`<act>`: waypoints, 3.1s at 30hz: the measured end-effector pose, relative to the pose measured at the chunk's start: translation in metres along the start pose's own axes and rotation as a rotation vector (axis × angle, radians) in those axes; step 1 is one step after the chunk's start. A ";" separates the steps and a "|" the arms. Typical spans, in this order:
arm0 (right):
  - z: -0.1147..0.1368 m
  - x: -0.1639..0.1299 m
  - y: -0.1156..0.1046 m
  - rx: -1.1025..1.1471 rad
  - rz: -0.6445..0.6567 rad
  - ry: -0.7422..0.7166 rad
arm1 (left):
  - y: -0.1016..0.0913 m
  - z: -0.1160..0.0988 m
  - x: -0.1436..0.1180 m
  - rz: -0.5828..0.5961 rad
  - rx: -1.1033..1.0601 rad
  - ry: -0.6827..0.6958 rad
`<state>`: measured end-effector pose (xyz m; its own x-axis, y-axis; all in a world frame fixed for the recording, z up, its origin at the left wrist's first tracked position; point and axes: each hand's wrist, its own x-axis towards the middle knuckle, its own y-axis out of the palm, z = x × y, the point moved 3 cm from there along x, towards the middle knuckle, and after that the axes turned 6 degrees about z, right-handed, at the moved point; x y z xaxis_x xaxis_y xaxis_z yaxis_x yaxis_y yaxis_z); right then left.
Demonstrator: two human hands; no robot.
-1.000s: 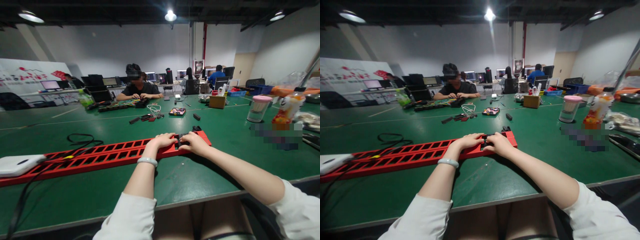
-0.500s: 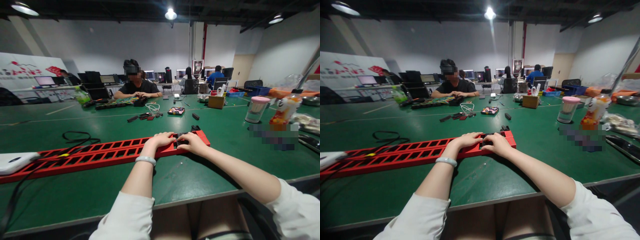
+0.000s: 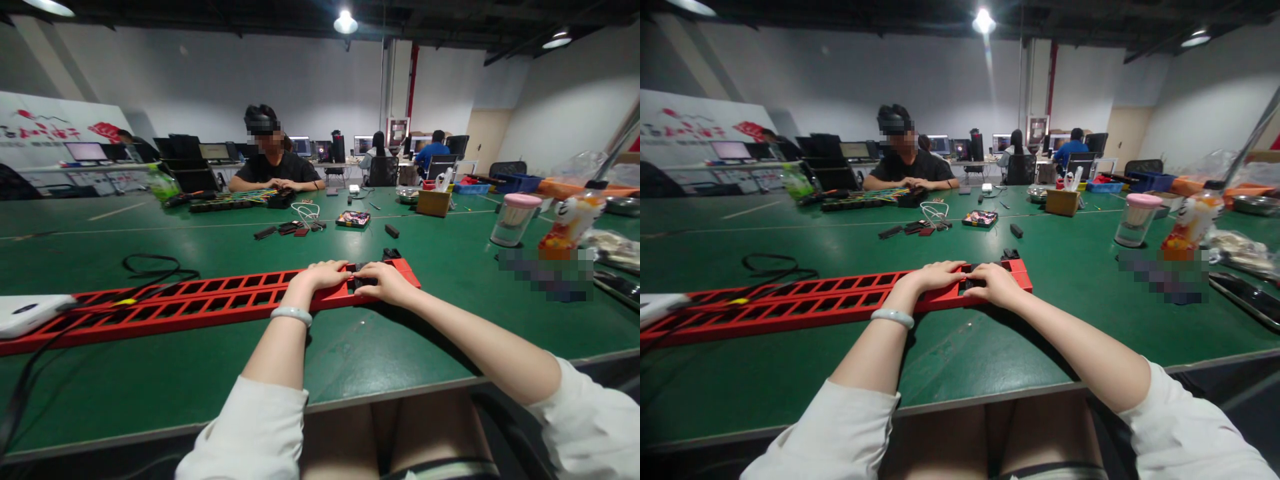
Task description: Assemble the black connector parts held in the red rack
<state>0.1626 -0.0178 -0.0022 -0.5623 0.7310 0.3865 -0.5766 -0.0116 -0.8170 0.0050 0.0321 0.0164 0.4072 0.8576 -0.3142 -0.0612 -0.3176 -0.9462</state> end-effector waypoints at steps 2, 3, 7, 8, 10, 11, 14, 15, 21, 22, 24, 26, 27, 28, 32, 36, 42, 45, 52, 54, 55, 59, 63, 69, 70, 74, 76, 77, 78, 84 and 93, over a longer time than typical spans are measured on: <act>0.000 0.000 0.000 -0.016 0.019 -0.027 | 0.000 0.000 0.000 0.001 -0.003 -0.001; 0.000 0.000 0.000 -0.026 0.031 -0.040 | 0.000 -0.001 0.000 0.003 -0.006 -0.001; 0.000 -0.002 -0.001 -0.087 0.078 -0.064 | -0.002 -0.001 0.002 0.022 -0.038 -0.028; 0.001 -0.003 -0.002 -0.110 0.089 -0.067 | -0.003 0.000 0.002 0.022 -0.046 -0.036; 0.003 -0.005 -0.005 -0.165 0.107 -0.077 | -0.003 -0.001 0.003 0.019 -0.056 -0.045; 0.004 -0.005 -0.006 -0.195 0.114 -0.082 | -0.004 -0.001 0.003 0.015 -0.056 -0.044; 0.007 -0.007 -0.009 -0.268 0.124 -0.097 | -0.004 -0.002 0.001 -0.001 -0.053 -0.044; 0.008 -0.007 -0.009 -0.283 0.124 -0.101 | -0.004 -0.003 0.000 -0.005 -0.052 -0.045; 0.006 -0.006 -0.009 -0.286 0.140 -0.133 | -0.003 -0.002 0.002 0.005 -0.060 -0.026; 0.006 -0.005 -0.008 -0.285 0.139 -0.134 | -0.003 -0.001 0.003 0.010 -0.066 -0.027; 0.006 -0.005 -0.007 -0.295 0.120 -0.120 | -0.001 0.002 0.005 0.018 -0.075 -0.031; 0.008 -0.005 -0.005 -0.322 0.083 -0.103 | 0.000 0.003 0.006 0.021 -0.075 -0.040; 0.009 -0.005 -0.004 -0.340 0.066 -0.099 | 0.000 0.004 0.006 0.019 -0.074 -0.042; 0.011 -0.006 -0.003 -0.359 0.051 -0.097 | 0.001 0.004 0.006 0.017 -0.075 -0.043; 0.016 -0.005 0.001 -0.436 0.027 -0.074 | 0.002 0.003 0.006 0.004 -0.064 -0.021; 0.020 -0.004 0.002 -0.504 0.031 -0.047 | 0.003 0.003 0.007 -0.018 -0.035 -0.039; 0.026 0.001 0.002 -0.505 0.095 -0.085 | 0.004 0.006 0.008 -0.024 -0.070 -0.126; 0.024 0.002 0.001 -0.454 0.104 -0.088 | 0.004 0.005 0.008 -0.022 -0.074 -0.120; 0.007 -0.001 -0.004 -0.154 -0.012 -0.054 | 0.003 0.004 0.008 0.016 -0.040 -0.060; 0.002 -0.002 -0.008 -0.097 -0.076 0.005 | 0.003 0.004 0.008 0.017 -0.038 -0.051; 0.000 -0.002 -0.009 -0.074 -0.092 0.031 | 0.003 0.005 0.009 0.017 -0.040 -0.050; -0.002 0.000 -0.011 0.002 -0.094 0.064 | 0.005 0.005 0.011 0.013 -0.039 -0.051; -0.002 0.000 -0.011 0.035 -0.081 0.017 | 0.005 0.003 0.010 -0.003 -0.025 -0.051; -0.003 -0.001 -0.011 0.028 -0.112 -0.008 | 0.004 0.001 0.007 -0.004 -0.027 -0.059; -0.003 0.000 -0.011 0.021 -0.121 -0.010 | 0.004 0.000 0.007 -0.005 -0.027 -0.060; -0.004 0.001 -0.012 0.000 -0.133 -0.016 | 0.005 0.000 0.008 -0.009 -0.023 -0.062; -0.004 0.001 -0.012 -0.003 -0.120 -0.024 | 0.006 0.001 0.010 -0.017 -0.016 -0.061; -0.003 0.001 -0.012 -0.002 -0.112 -0.031 | 0.006 0.002 0.010 -0.020 -0.014 -0.060; -0.002 0.001 -0.012 -0.001 -0.102 -0.040 | 0.007 0.002 0.011 -0.022 -0.012 -0.058; 0.001 -0.002 -0.009 0.013 -0.089 -0.066 | 0.007 0.003 0.011 -0.023 -0.011 -0.045; -0.009 -0.002 -0.018 0.061 -0.183 0.006 | 0.004 -0.002 0.005 -0.033 0.014 -0.055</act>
<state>0.1791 -0.0127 0.0081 -0.4413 0.7286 0.5238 -0.7040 0.0809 -0.7056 0.0088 0.0339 0.0110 0.3584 0.8885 -0.2866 -0.0612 -0.2840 -0.9569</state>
